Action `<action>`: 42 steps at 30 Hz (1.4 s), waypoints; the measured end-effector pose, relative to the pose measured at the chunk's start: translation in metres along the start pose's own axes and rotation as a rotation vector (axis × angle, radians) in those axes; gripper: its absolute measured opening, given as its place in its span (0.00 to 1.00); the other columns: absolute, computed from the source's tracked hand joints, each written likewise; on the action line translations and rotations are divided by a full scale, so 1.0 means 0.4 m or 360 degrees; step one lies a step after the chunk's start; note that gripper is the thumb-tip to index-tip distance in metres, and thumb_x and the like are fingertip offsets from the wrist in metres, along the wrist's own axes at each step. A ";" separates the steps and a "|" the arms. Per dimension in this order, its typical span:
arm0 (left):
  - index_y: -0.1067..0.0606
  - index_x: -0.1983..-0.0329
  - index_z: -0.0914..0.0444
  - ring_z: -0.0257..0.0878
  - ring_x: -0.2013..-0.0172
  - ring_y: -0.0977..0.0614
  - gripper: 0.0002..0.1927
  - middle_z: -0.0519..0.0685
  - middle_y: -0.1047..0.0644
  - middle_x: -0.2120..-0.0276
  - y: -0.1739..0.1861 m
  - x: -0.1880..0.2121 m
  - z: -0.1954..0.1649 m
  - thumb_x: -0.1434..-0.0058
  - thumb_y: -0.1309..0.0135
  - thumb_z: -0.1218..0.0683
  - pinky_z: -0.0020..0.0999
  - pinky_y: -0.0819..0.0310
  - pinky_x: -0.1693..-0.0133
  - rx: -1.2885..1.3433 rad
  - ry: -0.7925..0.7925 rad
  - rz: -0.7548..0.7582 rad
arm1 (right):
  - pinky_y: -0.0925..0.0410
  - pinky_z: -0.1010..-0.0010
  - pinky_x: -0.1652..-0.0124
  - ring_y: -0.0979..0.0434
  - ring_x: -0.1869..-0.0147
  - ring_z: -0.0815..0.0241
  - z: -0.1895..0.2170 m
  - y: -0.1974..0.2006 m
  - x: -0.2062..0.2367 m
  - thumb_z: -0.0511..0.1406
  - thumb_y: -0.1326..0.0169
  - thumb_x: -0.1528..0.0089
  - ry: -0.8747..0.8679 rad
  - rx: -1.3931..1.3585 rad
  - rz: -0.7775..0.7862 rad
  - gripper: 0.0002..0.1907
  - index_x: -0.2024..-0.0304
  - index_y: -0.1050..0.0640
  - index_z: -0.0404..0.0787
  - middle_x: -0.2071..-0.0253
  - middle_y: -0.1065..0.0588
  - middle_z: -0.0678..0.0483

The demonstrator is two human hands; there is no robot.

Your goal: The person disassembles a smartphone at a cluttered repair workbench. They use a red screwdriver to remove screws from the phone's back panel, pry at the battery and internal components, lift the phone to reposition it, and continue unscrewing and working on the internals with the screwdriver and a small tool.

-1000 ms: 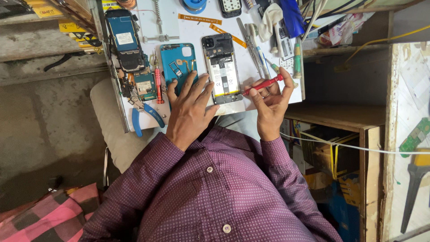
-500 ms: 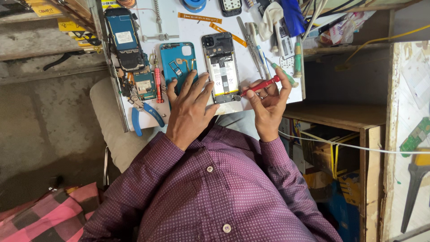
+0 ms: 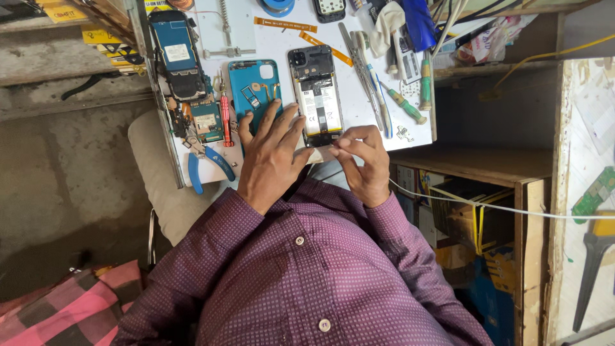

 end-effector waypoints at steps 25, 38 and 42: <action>0.23 0.43 0.66 0.52 0.31 0.35 0.27 0.53 0.28 0.37 0.003 -0.005 -0.002 0.42 0.34 0.48 0.59 0.56 0.34 0.0014 0.0008 -0.0023 | 0.23 0.68 0.50 0.24 0.49 0.55 -0.036 0.007 0.019 0.17 0.44 0.35 -0.0165 -0.0181 -0.0055 0.35 0.33 0.34 0.50 0.49 0.30 0.47; 0.23 0.42 0.65 0.51 0.31 0.35 0.27 0.53 0.28 0.35 -0.001 -0.003 -0.002 0.41 0.34 0.48 0.60 0.57 0.34 0.0014 0.0020 0.0009 | 0.25 0.64 0.42 0.22 0.40 0.54 -0.046 -0.006 0.052 0.19 0.49 0.30 -0.0315 -0.0232 -0.0086 0.37 0.25 0.48 0.46 0.42 0.28 0.43; 0.23 0.42 0.65 0.51 0.31 0.35 0.27 0.53 0.28 0.36 -0.003 -0.004 -0.001 0.41 0.34 0.48 0.60 0.57 0.33 0.0018 0.0026 0.0009 | 0.23 0.64 0.44 0.20 0.42 0.55 -0.053 -0.008 0.055 0.20 0.47 0.30 -0.0409 -0.0272 -0.0169 0.39 0.25 0.50 0.47 0.44 0.27 0.44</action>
Point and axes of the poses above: each hand's wrist, its own x-axis away from the middle knuckle, its own y-axis out of the back of the hand, z = x × y, the point moved 1 cm from there along -x, towards the middle knuckle
